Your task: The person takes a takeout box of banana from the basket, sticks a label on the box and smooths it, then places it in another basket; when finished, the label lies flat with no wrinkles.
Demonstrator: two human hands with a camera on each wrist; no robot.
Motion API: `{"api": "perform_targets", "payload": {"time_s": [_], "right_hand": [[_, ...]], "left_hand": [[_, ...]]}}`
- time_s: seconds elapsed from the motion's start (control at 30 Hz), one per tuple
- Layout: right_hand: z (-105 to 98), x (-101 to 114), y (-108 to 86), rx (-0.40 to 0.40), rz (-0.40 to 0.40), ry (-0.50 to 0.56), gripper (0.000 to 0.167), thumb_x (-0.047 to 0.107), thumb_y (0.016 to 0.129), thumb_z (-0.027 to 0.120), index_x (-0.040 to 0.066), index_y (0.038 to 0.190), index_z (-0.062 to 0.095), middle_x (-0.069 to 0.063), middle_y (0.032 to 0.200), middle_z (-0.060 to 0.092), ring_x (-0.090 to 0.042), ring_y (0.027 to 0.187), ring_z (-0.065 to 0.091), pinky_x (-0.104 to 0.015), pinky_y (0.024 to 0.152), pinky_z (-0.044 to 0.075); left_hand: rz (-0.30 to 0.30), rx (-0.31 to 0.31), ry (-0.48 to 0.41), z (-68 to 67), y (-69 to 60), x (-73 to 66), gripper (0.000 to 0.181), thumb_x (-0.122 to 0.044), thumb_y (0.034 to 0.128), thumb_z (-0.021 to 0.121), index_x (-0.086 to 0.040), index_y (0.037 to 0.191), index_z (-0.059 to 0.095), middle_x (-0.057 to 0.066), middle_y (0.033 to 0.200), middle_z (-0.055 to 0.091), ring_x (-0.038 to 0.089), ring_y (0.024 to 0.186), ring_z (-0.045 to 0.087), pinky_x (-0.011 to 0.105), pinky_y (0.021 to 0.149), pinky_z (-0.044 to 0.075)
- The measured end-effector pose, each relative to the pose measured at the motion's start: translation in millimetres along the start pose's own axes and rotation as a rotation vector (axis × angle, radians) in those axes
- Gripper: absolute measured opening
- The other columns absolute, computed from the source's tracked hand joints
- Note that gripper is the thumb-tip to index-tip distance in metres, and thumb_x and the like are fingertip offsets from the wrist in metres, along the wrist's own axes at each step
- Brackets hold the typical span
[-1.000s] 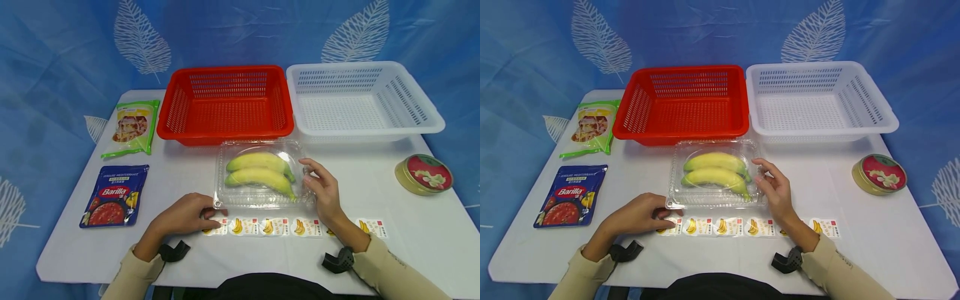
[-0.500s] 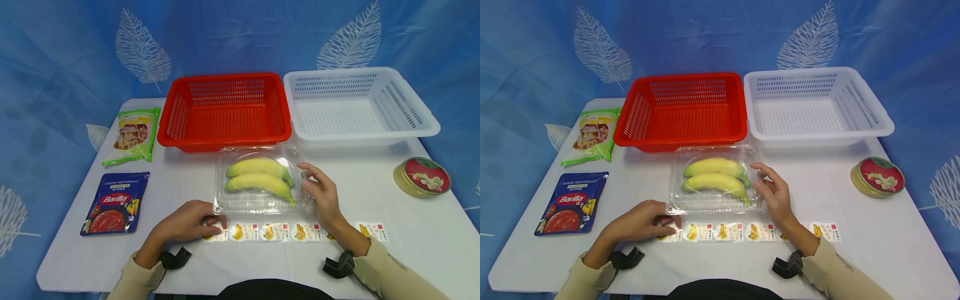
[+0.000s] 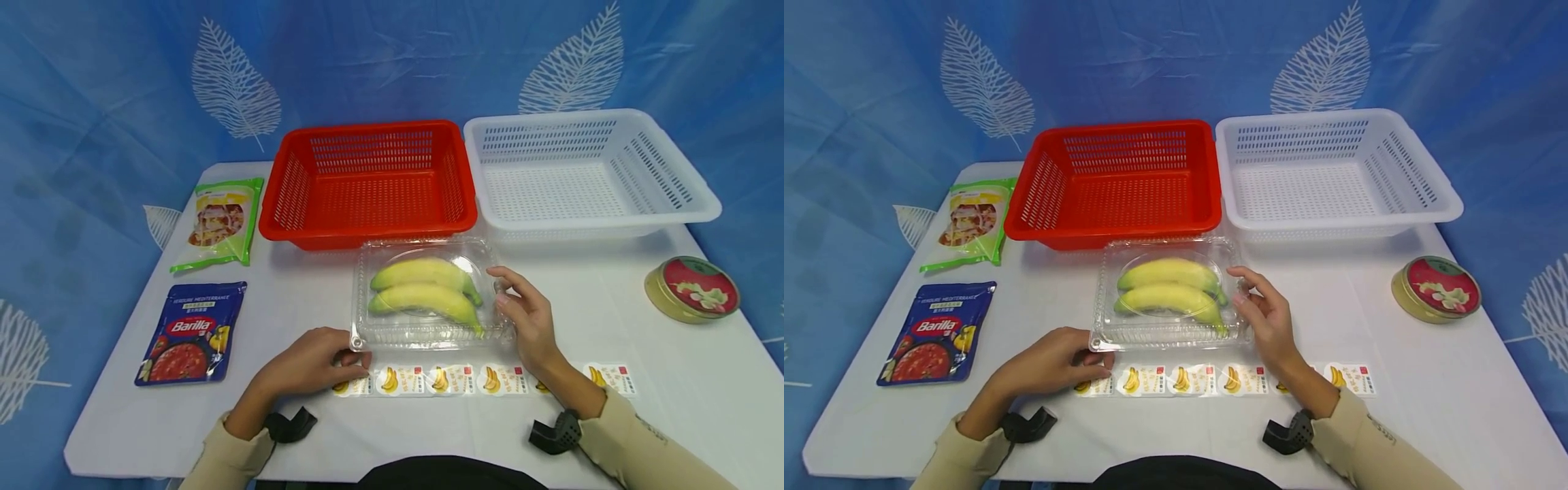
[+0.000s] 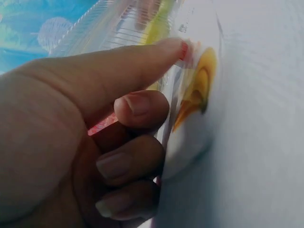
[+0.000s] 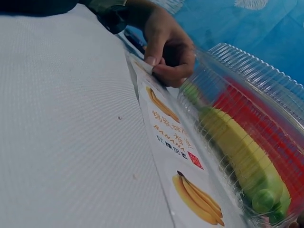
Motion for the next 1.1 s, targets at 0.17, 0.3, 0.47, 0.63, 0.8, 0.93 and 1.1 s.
{"api": "perform_targets", "payload": {"time_s": [0.17,0.3,0.47,0.63,0.8,0.93,1.1], "right_hand": [[-1,-3,-1.0,0.008,-0.029,0.009,0.039,-0.011,0.096,0.045,-0.013,0.133,0.056,-0.014,0.112,0.059,-0.012,0.064,0.048,-0.022,0.060,0.042],[-1,-4,-1.5,0.012,-0.031,-0.002,0.038,-0.009,0.097,0.045,-0.013,0.133,0.056,-0.016,0.114,0.059,-0.012,0.064,0.050,-0.022,0.061,0.042],[-1,-3,-1.0,0.015,-0.035,-0.021,0.038,-0.008,0.097,0.045,-0.014,0.133,0.056,-0.017,0.109,0.057,-0.014,0.062,0.050,-0.023,0.060,0.042],[-2,-3,-1.1,0.014,-0.037,-0.026,0.039,-0.008,0.096,0.045,-0.013,0.133,0.056,-0.017,0.103,0.055,-0.012,0.060,0.048,-0.023,0.058,0.041],[-2,-1,-0.1,0.012,-0.046,-0.015,0.038,-0.009,0.096,0.045,-0.014,0.133,0.056,-0.016,0.101,0.055,-0.012,0.060,0.046,-0.024,0.057,0.040],[-1,0,0.8,0.013,-0.054,-0.009,0.038,-0.009,0.097,0.045,-0.014,0.133,0.056,-0.015,0.100,0.055,-0.011,0.061,0.045,-0.024,0.057,0.040],[0,0,1.2,0.022,-0.052,-0.003,0.038,-0.008,0.097,0.045,-0.013,0.133,0.056,-0.015,0.102,0.056,-0.013,0.063,0.046,-0.024,0.058,0.041]], "left_hand": [[0.025,0.105,-0.170,-4.6,-6.3,7.3,0.019,-0.032,0.0937,0.076,-0.025,0.087,0.060,-0.014,0.070,0.044,0.003,0.066,0.045,0.022,0.061,0.037],[0.091,0.178,-0.322,-13.0,-16.7,12.3,0.009,-0.028,0.0963,0.073,-0.025,0.093,0.066,-0.010,0.073,0.046,0.004,0.068,0.046,0.023,0.060,0.040],[0.169,0.165,-0.382,-28.6,-27.1,11.8,0.004,-0.018,0.0974,0.072,-0.019,0.098,0.067,-0.006,0.077,0.048,0.009,0.073,0.050,0.025,0.063,0.043],[0.211,0.140,-0.418,-43.4,-33.2,7.2,0.012,-0.010,0.0962,0.072,-0.020,0.099,0.066,0.000,0.079,0.050,0.015,0.076,0.052,0.029,0.065,0.044],[0.215,0.105,-0.373,-56.2,-32.6,0.1,0.016,-0.009,0.0949,0.073,-0.023,0.101,0.066,-0.001,0.080,0.050,0.016,0.077,0.053,0.030,0.066,0.045],[0.227,0.088,-0.304,-66.9,-28.2,-8.7,0.014,-0.013,0.0950,0.073,-0.023,0.101,0.066,-0.004,0.081,0.050,0.015,0.077,0.054,0.029,0.064,0.045],[0.246,0.105,-0.245,-79.3,-22.2,-24.1,0.011,-0.018,0.0960,0.073,-0.025,0.099,0.065,-0.006,0.081,0.050,0.014,0.075,0.053,0.029,0.062,0.044]]}}
Point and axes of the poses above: each hand's wrist, its own y-axis towards the middle knuckle, its own z-axis out of the palm, x = y × z, the point moved 3 cm from there along y, towards the middle knuckle
